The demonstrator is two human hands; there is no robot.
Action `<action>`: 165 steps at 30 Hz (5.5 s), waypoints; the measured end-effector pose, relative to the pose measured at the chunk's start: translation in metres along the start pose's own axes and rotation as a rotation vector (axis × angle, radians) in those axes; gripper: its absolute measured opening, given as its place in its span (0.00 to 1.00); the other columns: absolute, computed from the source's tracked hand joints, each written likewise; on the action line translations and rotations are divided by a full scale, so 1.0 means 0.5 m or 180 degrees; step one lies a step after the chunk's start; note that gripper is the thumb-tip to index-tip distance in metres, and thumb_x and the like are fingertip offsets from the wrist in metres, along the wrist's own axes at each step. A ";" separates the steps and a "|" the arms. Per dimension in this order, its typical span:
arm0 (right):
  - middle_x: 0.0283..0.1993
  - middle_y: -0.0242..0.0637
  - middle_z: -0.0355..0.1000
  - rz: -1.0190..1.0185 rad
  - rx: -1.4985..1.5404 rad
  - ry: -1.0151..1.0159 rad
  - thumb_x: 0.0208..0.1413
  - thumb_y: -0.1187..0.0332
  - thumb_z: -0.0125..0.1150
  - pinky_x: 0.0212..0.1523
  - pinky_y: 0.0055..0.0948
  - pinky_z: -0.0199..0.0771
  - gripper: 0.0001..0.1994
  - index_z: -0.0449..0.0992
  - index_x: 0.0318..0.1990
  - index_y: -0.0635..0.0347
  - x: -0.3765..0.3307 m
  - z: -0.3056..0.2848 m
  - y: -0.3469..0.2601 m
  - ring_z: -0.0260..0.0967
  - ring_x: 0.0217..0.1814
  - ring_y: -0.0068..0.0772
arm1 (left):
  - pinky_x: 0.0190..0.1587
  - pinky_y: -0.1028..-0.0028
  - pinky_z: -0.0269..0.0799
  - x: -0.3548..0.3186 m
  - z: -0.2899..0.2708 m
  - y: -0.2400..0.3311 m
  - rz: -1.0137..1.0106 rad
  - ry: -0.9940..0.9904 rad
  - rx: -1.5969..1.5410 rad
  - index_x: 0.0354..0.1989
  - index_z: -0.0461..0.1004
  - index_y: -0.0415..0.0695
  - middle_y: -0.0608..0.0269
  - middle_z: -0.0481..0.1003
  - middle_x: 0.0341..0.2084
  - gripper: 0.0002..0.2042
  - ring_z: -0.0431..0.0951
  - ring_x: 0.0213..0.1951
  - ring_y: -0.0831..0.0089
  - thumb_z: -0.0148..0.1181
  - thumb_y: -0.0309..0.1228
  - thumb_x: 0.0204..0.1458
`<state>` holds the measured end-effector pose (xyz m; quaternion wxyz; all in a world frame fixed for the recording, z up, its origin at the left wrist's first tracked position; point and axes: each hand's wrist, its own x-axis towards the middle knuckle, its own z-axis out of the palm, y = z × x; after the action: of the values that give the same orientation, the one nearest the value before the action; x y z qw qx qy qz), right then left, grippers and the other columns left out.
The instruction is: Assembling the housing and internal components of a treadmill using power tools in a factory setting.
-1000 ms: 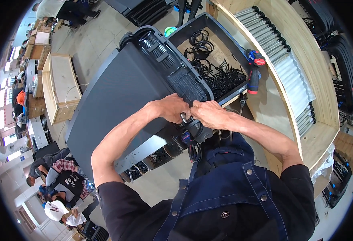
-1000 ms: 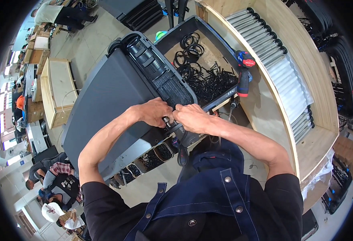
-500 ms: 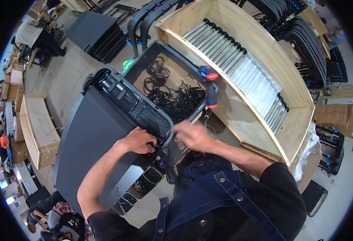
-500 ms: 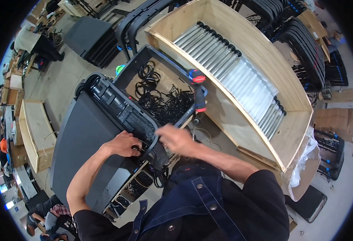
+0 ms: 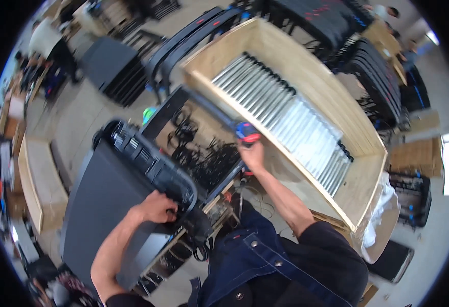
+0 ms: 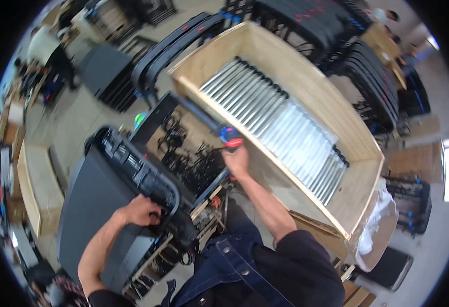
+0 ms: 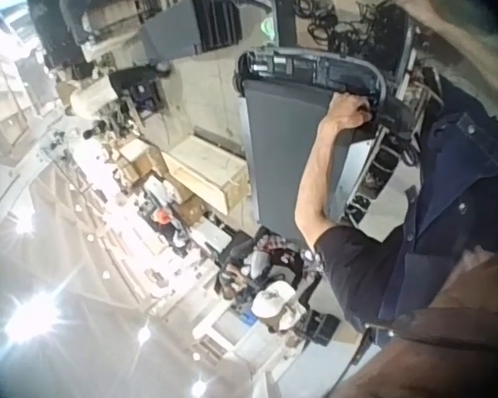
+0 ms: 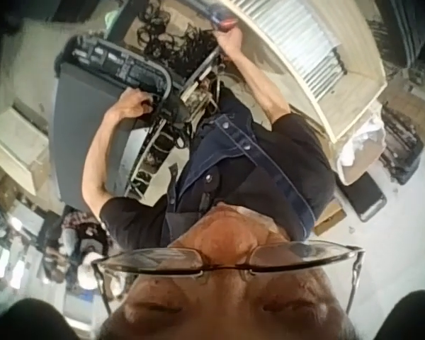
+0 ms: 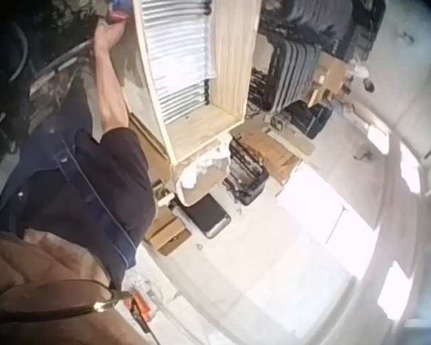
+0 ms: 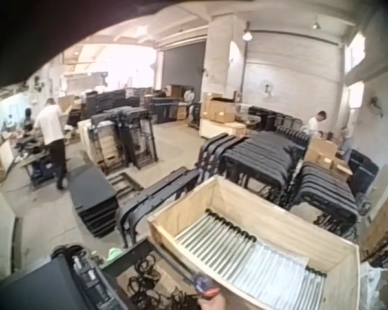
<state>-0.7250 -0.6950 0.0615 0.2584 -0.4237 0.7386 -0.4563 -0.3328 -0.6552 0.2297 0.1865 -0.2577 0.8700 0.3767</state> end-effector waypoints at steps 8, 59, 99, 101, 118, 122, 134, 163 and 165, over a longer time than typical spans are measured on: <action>0.43 0.39 0.81 0.1348 0.1284 -0.2768 0.46 0.69 0.75 0.39 0.31 0.81 0.26 0.75 0.55 0.59 -0.119 -0.290 -0.212 0.78 0.35 0.28 | 0.56 0.60 0.62 0.024 -0.017 -0.002 -0.0384 -0.0438 -0.0224 0.37 0.83 0.51 0.65 0.81 0.38 0.10 0.75 0.48 0.60 0.64 0.41 0.50; 0.32 0.34 0.77 0.2108 0.0408 -0.4723 0.41 0.73 0.75 0.29 0.28 0.76 0.19 0.79 0.44 0.60 0.005 -0.116 -0.248 0.73 0.26 0.28 | 0.62 0.59 0.66 -0.007 -0.055 0.041 -0.1013 -0.0652 -0.0637 0.58 0.74 0.41 0.51 0.79 0.46 0.28 0.74 0.56 0.56 0.72 0.37 0.48; 0.57 0.51 0.73 -0.0807 -0.0729 -0.1622 0.59 0.66 0.67 0.63 0.37 0.68 0.29 0.66 0.65 0.71 0.057 -0.085 0.060 0.72 0.58 0.43 | 0.64 0.56 0.64 -0.145 0.376 0.186 -0.3580 0.4919 0.0313 0.54 0.77 0.45 0.56 0.74 0.58 0.19 0.71 0.61 0.57 0.64 0.36 0.54; 0.62 0.51 0.70 -0.1118 -0.0492 -0.1358 0.58 0.68 0.68 0.63 0.38 0.68 0.30 0.65 0.66 0.71 0.003 -0.123 0.065 0.71 0.59 0.45 | 0.65 0.56 0.63 -0.146 0.390 0.183 -0.3540 0.5017 0.0511 0.55 0.77 0.46 0.57 0.74 0.58 0.19 0.71 0.62 0.60 0.63 0.39 0.56; 0.44 0.47 0.81 -0.1827 -0.1371 -0.5331 0.59 0.66 0.65 0.50 0.35 0.79 0.17 0.78 0.54 0.63 -0.887 -0.011 -0.334 0.81 0.47 0.42 | 0.70 0.50 0.55 -0.482 0.646 0.131 -0.3256 0.4818 0.0424 0.60 0.74 0.48 0.60 0.70 0.64 0.22 0.66 0.67 0.61 0.54 0.47 0.64; 0.47 0.51 0.81 -0.2274 -0.1906 -0.4840 0.58 0.62 0.63 0.54 0.41 0.78 0.19 0.79 0.52 0.65 -0.920 0.164 -0.268 0.80 0.51 0.51 | 0.69 0.49 0.56 -0.614 0.715 0.081 -0.3628 0.4587 0.0373 0.61 0.73 0.48 0.59 0.70 0.65 0.23 0.67 0.66 0.60 0.50 0.49 0.66; 0.45 0.41 0.81 -0.6225 -0.3276 -0.2385 0.65 0.58 0.55 0.48 0.46 0.81 0.17 0.78 0.56 0.54 -0.767 0.587 0.265 0.79 0.48 0.46 | 0.64 0.59 0.62 -0.764 0.752 0.022 -0.3776 0.4604 0.0197 0.58 0.76 0.47 0.61 0.73 0.61 0.21 0.71 0.59 0.60 0.64 0.37 0.56; 0.47 0.41 0.80 -0.9866 -0.1602 0.0231 0.67 0.59 0.51 0.48 0.44 0.82 0.16 0.77 0.54 0.55 -0.892 0.686 0.060 0.79 0.48 0.44 | 0.64 0.58 0.66 -0.788 0.748 0.038 -0.3600 0.5068 0.0013 0.54 0.76 0.43 0.57 0.74 0.60 0.20 0.73 0.59 0.59 0.65 0.33 0.53; 0.47 0.41 0.80 -1.0051 -0.1412 0.0534 0.67 0.59 0.50 0.48 0.44 0.82 0.16 0.77 0.54 0.55 -0.997 0.721 0.018 0.78 0.48 0.43 | 0.63 0.58 0.66 -0.806 0.769 0.056 -0.3808 0.5001 -0.0016 0.54 0.76 0.43 0.57 0.74 0.59 0.19 0.73 0.59 0.59 0.65 0.33 0.53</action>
<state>-0.1987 -0.4276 -0.1114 0.5554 0.7311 0.3609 0.1633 0.0221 -0.2258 0.2057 -0.2851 -0.8323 0.4721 -0.0559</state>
